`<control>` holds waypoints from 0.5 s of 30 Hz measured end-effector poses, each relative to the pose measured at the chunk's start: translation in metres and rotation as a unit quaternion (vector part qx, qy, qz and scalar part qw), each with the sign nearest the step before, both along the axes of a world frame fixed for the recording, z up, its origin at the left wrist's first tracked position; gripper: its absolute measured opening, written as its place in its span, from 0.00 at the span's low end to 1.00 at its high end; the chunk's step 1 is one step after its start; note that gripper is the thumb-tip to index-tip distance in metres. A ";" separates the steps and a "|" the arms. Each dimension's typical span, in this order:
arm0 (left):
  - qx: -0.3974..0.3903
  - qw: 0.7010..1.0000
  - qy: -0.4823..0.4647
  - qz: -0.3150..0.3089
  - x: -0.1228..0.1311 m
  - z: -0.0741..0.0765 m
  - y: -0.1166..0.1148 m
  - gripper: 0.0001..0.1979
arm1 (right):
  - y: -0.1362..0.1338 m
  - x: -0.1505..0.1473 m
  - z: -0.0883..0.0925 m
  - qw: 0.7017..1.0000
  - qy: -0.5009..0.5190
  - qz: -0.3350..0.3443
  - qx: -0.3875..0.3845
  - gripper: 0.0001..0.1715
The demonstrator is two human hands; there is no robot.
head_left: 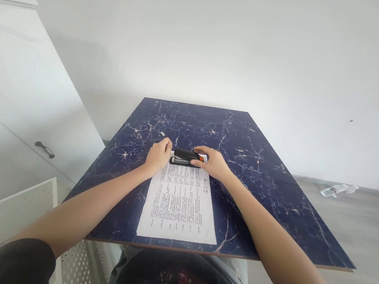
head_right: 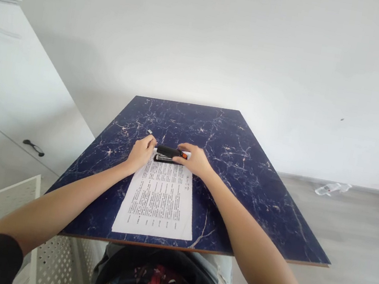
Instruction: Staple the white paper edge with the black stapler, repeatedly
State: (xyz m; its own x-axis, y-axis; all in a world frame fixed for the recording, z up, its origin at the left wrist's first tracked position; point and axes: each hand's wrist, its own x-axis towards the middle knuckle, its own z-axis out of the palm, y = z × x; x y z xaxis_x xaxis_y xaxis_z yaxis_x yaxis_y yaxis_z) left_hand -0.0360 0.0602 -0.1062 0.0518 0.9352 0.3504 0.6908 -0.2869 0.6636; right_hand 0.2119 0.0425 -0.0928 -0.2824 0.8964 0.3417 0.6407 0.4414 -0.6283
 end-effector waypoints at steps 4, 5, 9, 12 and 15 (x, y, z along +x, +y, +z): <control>-0.014 1.000 0.016 0.007 0.000 -0.004 0.003 0.14 | 0.006 0.025 0.008 0.997 0.028 -0.070 0.036 0.14; -0.021 0.999 0.029 0.010 0.000 -0.004 0.003 0.15 | 0.007 0.030 0.009 0.995 0.034 -0.083 0.031 0.13; -0.050 0.995 0.085 0.018 0.001 -0.005 0.003 0.16 | 0.005 0.031 0.007 0.996 0.081 -0.017 -0.033 0.11; -0.055 0.992 0.109 0.015 0.002 -0.004 0.002 0.17 | 0.001 0.022 0.006 0.993 0.101 0.036 -0.046 0.09; -0.057 0.991 0.124 0.013 0.002 -0.004 0.002 0.17 | -0.001 0.018 0.007 0.994 0.101 0.038 -0.022 0.06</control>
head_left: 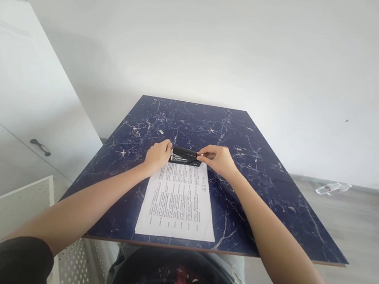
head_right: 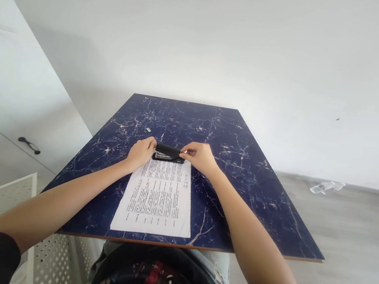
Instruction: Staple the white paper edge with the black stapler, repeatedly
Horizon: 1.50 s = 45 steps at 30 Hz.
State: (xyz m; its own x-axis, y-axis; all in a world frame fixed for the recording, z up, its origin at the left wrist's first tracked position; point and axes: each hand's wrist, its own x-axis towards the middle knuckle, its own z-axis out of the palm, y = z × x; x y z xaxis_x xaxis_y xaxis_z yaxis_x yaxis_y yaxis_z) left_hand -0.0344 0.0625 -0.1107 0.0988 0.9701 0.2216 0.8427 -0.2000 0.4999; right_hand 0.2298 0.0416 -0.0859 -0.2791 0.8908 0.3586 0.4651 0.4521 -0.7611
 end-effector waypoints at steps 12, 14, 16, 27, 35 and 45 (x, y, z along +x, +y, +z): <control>-0.017 1.000 0.003 0.004 0.001 0.005 -0.003 0.18 | 0.004 0.008 -0.007 0.999 0.009 -0.022 -0.027 0.06; -0.014 1.000 -0.010 -0.002 0.001 0.006 -0.004 0.18 | 0.005 0.007 -0.007 1.000 0.002 -0.020 -0.022 0.05; -0.006 0.999 -0.031 -0.008 0.002 0.006 -0.003 0.19 | 0.006 0.008 -0.007 1.000 -0.012 -0.020 -0.020 0.05; 0.072 0.971 -0.226 0.027 -0.002 -0.003 -0.001 0.20 | 0.009 0.009 -0.008 0.998 -0.052 -0.028 -0.016 0.06; 0.103 0.867 -0.476 0.107 -0.016 -0.005 0.026 0.23 | 0.012 0.008 -0.011 0.998 -0.060 -0.032 -0.018 0.06; 0.061 0.771 -0.633 0.026 -0.038 -0.001 0.051 0.20 | 0.000 0.009 -0.004 0.988 -0.149 -0.018 0.047 0.07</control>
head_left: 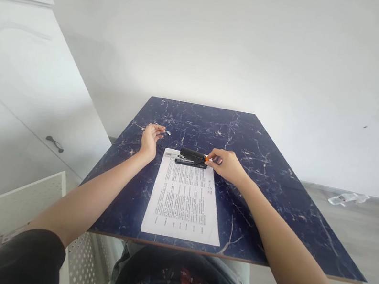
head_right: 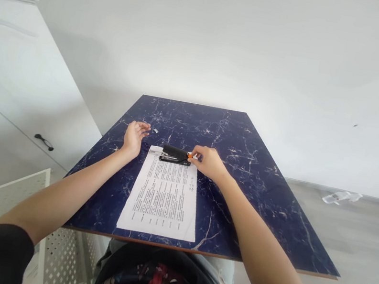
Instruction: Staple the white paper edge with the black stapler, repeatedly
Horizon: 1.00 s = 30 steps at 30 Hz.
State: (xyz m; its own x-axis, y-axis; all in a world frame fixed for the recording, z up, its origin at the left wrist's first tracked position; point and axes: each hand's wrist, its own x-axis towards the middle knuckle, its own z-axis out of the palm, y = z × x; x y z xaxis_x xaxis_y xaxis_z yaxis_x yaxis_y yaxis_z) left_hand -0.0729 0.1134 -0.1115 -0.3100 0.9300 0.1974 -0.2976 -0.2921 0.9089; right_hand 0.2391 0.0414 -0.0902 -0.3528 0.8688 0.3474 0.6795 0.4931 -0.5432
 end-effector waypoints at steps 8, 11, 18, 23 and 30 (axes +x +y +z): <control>0.057 0.993 -0.034 -0.100 0.022 0.017 -0.031 0.20 | -0.007 -0.029 -0.006 0.999 0.020 0.043 0.024 0.29; 0.046 0.994 -0.030 -0.093 0.025 0.021 -0.037 0.21 | -0.006 -0.038 -0.010 0.999 0.016 0.022 0.024 0.24; 0.046 0.993 -0.059 -0.087 0.023 0.019 -0.034 0.21 | -0.017 -0.036 -0.002 0.995 0.067 -0.033 0.073 0.16; -0.020 0.985 -0.094 -0.146 0.037 0.014 -0.046 0.24 | -0.030 -0.034 0.012 0.975 0.080 -0.084 0.190 0.14; -0.079 0.955 -0.150 -0.241 0.057 0.016 -0.066 0.27 | -0.038 -0.033 0.005 0.954 -0.081 0.036 0.286 0.22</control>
